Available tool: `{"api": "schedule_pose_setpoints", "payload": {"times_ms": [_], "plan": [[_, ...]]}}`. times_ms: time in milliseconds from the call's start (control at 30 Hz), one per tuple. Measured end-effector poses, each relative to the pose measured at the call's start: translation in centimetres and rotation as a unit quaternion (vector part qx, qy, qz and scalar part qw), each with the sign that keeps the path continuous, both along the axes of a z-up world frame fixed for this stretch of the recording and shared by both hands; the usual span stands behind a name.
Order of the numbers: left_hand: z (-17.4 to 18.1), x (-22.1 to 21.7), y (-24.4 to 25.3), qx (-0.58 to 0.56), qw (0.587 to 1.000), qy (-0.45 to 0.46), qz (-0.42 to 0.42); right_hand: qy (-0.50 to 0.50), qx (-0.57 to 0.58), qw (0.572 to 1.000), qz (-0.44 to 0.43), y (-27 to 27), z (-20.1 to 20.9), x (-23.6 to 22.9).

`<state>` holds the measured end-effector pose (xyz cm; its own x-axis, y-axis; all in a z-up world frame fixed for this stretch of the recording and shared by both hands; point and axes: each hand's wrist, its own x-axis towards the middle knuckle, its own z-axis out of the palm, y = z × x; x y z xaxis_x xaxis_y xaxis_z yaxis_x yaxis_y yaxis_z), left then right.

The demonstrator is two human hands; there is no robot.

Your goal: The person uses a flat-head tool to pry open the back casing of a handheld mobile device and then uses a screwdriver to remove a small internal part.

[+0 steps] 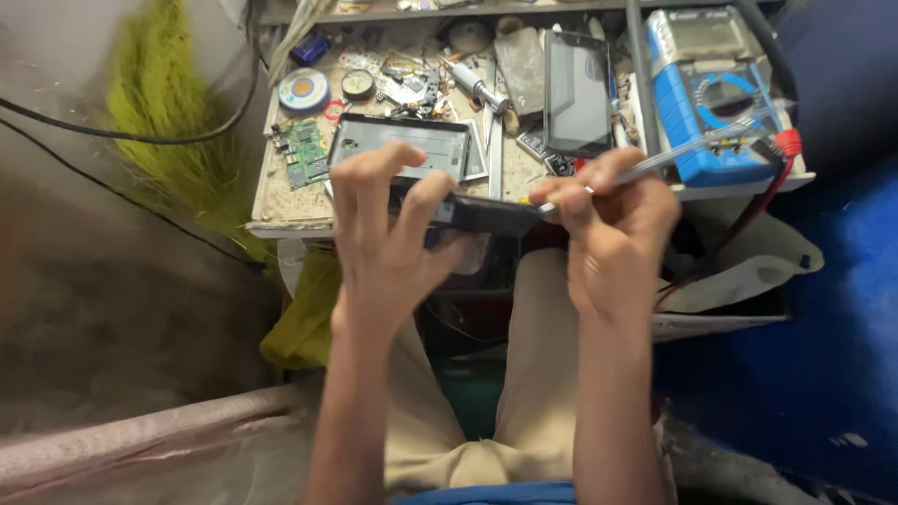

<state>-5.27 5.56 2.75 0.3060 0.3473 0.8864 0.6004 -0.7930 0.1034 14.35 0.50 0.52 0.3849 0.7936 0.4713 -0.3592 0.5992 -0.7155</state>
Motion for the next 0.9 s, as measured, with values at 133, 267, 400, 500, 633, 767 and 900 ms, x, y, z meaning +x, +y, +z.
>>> {"api": "schedule_pose_setpoints", "payload": {"times_ms": [133, 267, 400, 500, 633, 767, 900], "plan": [[0.8, -1.5, 2.2, -0.015, 0.999, 0.041, -0.011, -0.024, -0.037, 0.999, 0.008, 2.6, 0.5, 0.0], [1.5, -2.4, 3.4, -0.022, 0.998, 0.047, -0.032, -0.066, -0.094, 0.993, 0.007, 4.4, 1.3, 0.1], [2.1, -2.4, 3.6, -0.080, 0.996, 0.041, -0.027, -0.081, -0.107, 0.991, 0.030, 5.4, 1.5, 0.2], [2.5, -2.3, 3.4, -0.130, 0.991, 0.032, -0.017, -0.087, -0.121, 0.988, 0.028, 6.1, 1.8, 0.2], [2.8, -2.6, 3.4, -0.152, 0.987, 0.044, -0.003, -0.112, -0.132, 0.984, 0.044, 6.8, 2.0, 0.5], [3.2, -2.7, 2.9, -0.193, 0.980, 0.038, 0.022, -0.128, -0.166, 0.977, 0.033, 7.0, 2.0, 0.5], [5.1, -2.6, 2.7, -0.222, 0.974, 0.040, 0.025, -0.121, -0.186, 0.975, 0.030, 7.0, 2.6, 0.1]]}}
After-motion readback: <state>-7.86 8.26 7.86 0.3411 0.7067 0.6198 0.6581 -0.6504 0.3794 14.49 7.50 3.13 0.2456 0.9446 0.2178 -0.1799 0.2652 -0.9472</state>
